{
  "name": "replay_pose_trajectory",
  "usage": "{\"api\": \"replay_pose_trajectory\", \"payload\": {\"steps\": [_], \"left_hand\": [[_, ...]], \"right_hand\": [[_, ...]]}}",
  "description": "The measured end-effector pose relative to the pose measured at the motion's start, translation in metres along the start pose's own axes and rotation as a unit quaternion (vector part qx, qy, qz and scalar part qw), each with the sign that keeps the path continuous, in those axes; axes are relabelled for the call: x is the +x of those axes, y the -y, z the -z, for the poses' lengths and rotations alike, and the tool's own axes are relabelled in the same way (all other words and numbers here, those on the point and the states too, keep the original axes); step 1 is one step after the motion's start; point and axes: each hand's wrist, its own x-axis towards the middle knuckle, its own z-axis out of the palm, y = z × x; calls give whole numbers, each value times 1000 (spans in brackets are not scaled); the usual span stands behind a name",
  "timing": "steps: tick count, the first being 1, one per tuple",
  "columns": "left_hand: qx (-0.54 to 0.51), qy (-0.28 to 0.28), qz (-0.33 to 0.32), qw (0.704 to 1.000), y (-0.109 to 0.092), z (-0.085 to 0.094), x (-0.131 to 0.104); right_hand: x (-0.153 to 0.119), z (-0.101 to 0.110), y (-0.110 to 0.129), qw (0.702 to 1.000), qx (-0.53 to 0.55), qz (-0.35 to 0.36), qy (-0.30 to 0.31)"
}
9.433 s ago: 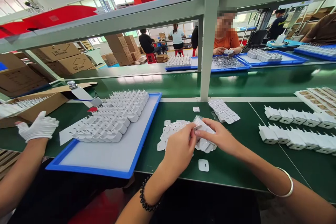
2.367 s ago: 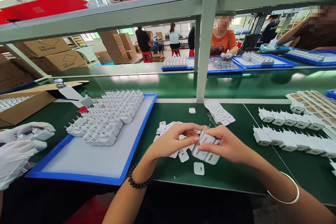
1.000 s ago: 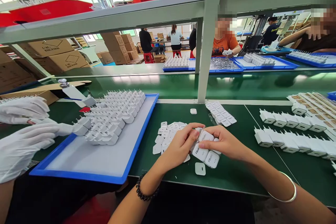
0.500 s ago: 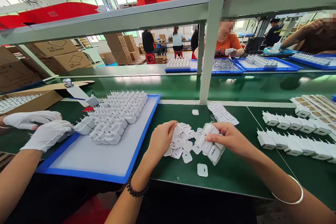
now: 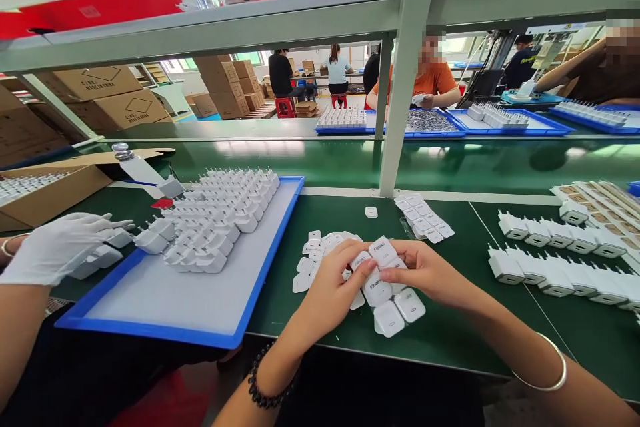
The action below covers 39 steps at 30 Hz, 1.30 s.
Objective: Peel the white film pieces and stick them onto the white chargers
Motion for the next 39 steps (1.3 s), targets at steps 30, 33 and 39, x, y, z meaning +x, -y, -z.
{"api": "replay_pose_trajectory", "payload": {"steps": [30, 33, 39], "left_hand": [[57, 124, 47, 989, 0, 8, 13], [58, 145, 42, 987, 1, 11, 18], [-22, 98, 73, 992, 18, 1, 25]], "right_hand": [[0, -4, 1, 990, -131, -2, -46], [0, -4, -1, 990, -132, 0, -41], [-1, -3, 1, 994, -108, -1, -31]]}}
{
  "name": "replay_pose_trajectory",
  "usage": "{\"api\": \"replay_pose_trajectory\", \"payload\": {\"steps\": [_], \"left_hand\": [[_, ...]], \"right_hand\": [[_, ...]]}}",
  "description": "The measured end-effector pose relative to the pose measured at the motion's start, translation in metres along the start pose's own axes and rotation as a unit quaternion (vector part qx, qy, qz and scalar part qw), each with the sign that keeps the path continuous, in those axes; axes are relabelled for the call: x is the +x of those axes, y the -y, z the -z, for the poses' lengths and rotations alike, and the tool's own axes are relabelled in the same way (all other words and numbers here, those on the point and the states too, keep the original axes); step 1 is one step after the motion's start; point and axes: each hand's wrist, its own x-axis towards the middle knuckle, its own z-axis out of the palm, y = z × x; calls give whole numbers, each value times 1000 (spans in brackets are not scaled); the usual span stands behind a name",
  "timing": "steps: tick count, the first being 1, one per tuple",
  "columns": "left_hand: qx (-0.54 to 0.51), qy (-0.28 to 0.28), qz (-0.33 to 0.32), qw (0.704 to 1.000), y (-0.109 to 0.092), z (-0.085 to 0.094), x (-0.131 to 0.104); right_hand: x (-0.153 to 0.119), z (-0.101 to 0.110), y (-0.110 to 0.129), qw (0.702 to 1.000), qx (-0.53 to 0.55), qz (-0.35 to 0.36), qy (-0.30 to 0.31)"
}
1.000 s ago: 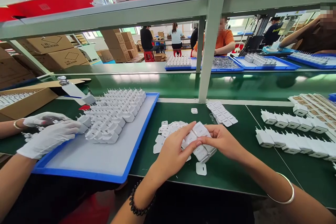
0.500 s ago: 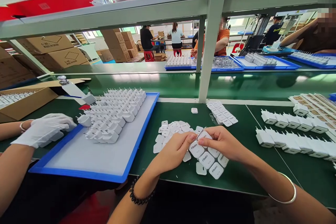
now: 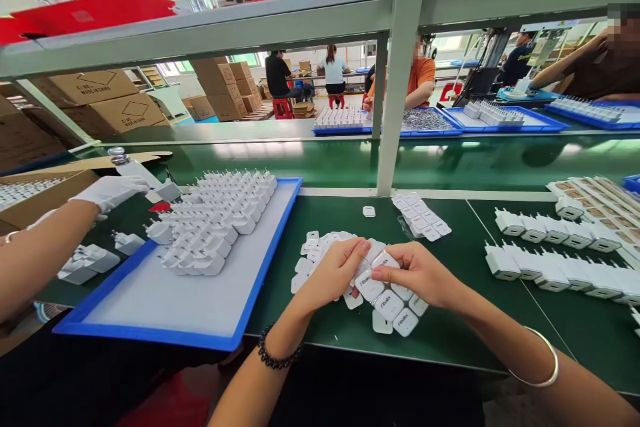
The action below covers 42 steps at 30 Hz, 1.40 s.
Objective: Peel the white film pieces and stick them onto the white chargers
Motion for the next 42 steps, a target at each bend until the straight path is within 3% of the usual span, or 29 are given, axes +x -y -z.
{"api": "replay_pose_trajectory", "payload": {"steps": [3, 6, 13, 18, 20, 23, 28, 34, 42], "left_hand": [[131, -106, -37, 985, 4, -4, 3], [189, -138, -47, 971, 3, -1, 4], [257, -255, -6, 932, 17, 37, 2], [277, -177, -25, 944, 31, 44, 0], [255, -173, -31, 951, 29, 37, -2], [142, -187, -44, 971, 18, 22, -8], [24, -116, -81, 990, 0, -4, -20], [22, -175, -61, 982, -2, -11, -19], [66, -198, -90, 974, -6, -16, -20]], "right_hand": [[1, 0, -2, 998, -42, 32, -21], [2, 0, -2, 997, -56, 36, -25], [-2, 11, 6, 998, -68, 7, -16], [2, 8, 2, 996, -67, 0, -67], [4, 5, -2, 995, -65, 3, -80], [7, 1, -7, 994, -60, 10, -93], [5, 0, -5, 996, -21, 30, -85], [0, -1, 0, 996, 81, 18, -12], [0, -4, -2, 994, 101, 23, -26]]}}
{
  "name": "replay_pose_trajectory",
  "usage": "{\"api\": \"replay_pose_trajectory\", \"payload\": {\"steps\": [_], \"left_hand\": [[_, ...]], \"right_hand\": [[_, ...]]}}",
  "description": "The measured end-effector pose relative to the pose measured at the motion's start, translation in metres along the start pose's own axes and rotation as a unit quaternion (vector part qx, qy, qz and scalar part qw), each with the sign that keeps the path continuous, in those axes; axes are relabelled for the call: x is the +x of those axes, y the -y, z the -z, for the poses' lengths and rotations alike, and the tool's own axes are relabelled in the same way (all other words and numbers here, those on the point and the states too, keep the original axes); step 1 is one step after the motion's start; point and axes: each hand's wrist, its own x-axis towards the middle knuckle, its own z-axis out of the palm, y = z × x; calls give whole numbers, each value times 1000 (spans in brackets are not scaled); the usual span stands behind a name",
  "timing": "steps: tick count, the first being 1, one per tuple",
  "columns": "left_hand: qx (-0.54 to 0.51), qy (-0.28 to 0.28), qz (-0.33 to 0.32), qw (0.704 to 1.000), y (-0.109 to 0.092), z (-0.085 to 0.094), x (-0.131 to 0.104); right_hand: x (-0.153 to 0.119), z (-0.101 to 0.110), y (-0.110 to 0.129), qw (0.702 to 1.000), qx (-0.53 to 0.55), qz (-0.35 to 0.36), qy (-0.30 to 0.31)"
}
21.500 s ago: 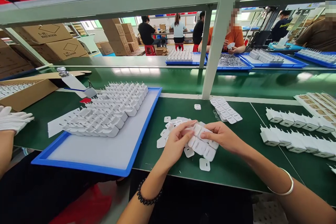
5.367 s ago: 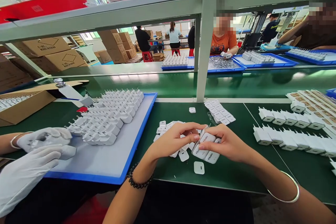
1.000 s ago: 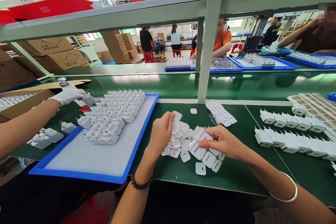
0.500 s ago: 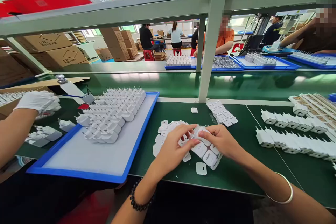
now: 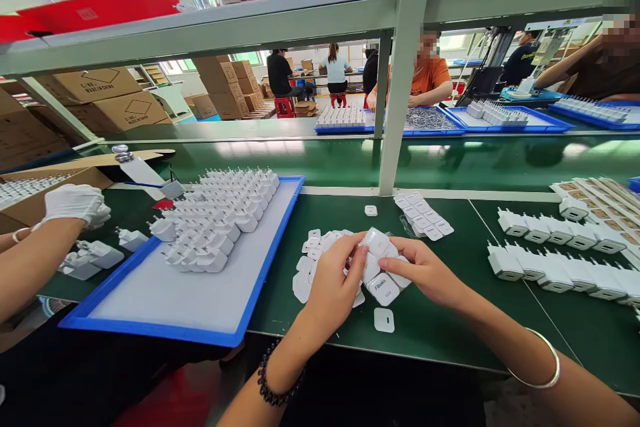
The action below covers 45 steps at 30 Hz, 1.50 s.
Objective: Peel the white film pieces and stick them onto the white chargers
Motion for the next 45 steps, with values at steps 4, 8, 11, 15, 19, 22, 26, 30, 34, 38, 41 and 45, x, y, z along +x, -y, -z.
{"api": "replay_pose_trajectory", "payload": {"steps": [4, 8, 11, 15, 19, 22, 26, 30, 34, 38, 41, 45], "left_hand": [[71, -16, -34, 997, 0, -2, -3], [255, -182, -126, 941, 2, -8, -6], [297, -194, -180, 917, 0, -8, -8], [260, -91, -154, 949, -8, -2, -11], [286, -45, -123, 949, -13, 1, -11], [319, -46, -118, 939, -12, -6, -11], [373, -84, -159, 910, -7, -17, -11], [355, -92, -169, 915, -5, -14, -8], [294, -52, -131, 945, -7, -7, -7], [281, -34, -109, 953, -9, -4, -7], [264, -14, -92, 960, -11, -3, -8], [268, -2, -96, 959, -11, -1, -9]], "right_hand": [[0, -2, 2, 998, -54, 14, -34], [1, -2, -1, 996, -78, 26, -44], [1, -2, -4, 995, -87, 39, -43], [0, -1, -4, 990, -119, 67, -45], [-2, -2, -3, 982, -168, 73, -54], [-1, -4, -4, 974, -200, 84, -72], [0, -6, -5, 964, -220, 108, -103], [0, -5, -5, 966, -209, 107, -110], [-1, -4, -5, 973, -197, 95, -81], [-2, -4, -6, 973, -195, 92, -81], [-2, -3, -4, 972, -201, 90, -80], [-1, -2, -2, 970, -216, 85, -73]]}}
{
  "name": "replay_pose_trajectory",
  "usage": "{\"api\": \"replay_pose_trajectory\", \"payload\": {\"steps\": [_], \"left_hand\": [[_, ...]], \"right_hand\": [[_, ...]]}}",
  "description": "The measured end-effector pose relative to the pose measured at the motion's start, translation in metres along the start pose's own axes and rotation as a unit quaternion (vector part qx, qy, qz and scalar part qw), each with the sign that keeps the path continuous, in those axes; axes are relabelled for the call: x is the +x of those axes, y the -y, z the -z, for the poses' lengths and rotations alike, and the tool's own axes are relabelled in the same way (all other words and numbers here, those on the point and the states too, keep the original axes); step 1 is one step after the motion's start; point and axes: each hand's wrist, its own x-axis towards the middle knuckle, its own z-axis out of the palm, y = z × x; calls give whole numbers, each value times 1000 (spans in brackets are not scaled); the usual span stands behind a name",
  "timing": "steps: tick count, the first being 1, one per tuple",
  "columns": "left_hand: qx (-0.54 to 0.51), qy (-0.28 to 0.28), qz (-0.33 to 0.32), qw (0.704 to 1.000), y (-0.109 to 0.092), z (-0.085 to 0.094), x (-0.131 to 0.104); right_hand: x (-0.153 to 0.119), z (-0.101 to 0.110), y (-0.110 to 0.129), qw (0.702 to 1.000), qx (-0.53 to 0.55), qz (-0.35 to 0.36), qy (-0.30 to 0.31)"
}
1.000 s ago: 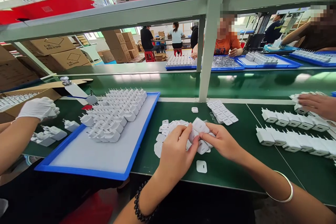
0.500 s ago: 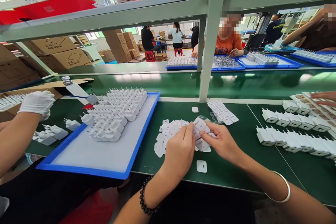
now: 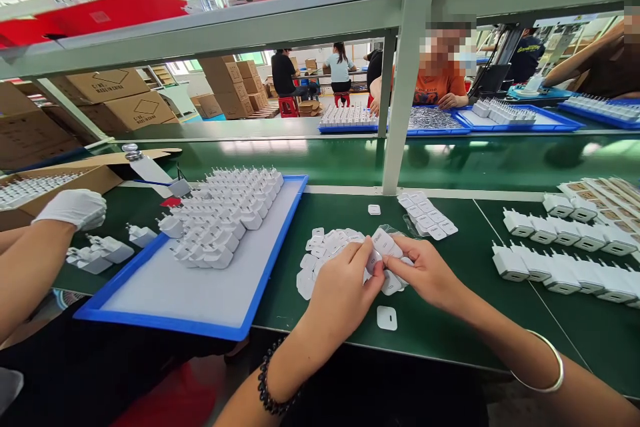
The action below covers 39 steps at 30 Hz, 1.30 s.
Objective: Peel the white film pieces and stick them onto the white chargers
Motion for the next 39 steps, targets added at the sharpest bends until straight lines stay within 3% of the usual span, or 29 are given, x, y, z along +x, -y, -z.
{"api": "replay_pose_trajectory", "payload": {"steps": [9, 18, 23, 28, 35, 39], "left_hand": [[23, 23, -11, 999, 0, -5, -3], [95, -57, -62, 992, -6, -20, -6], [71, -65, -47, 994, -5, -17, -2], [28, -2, -55, 998, -3, -8, 2], [-114, 0, 7, 993, -6, 1, 2], [-137, -1, 26, 990, -7, -1, 0]], "right_hand": [[-1, -3, 1, 1000, -12, -2, -1], [-2, -7, -1, 999, 1, 12, -44], [-1, -4, -1, 999, -1, 10, -47], [-1, 0, -1, 999, 33, 6, -24], [-2, 0, 2, 998, 52, 17, -38], [-1, 1, 1, 997, 62, 9, -44]]}}
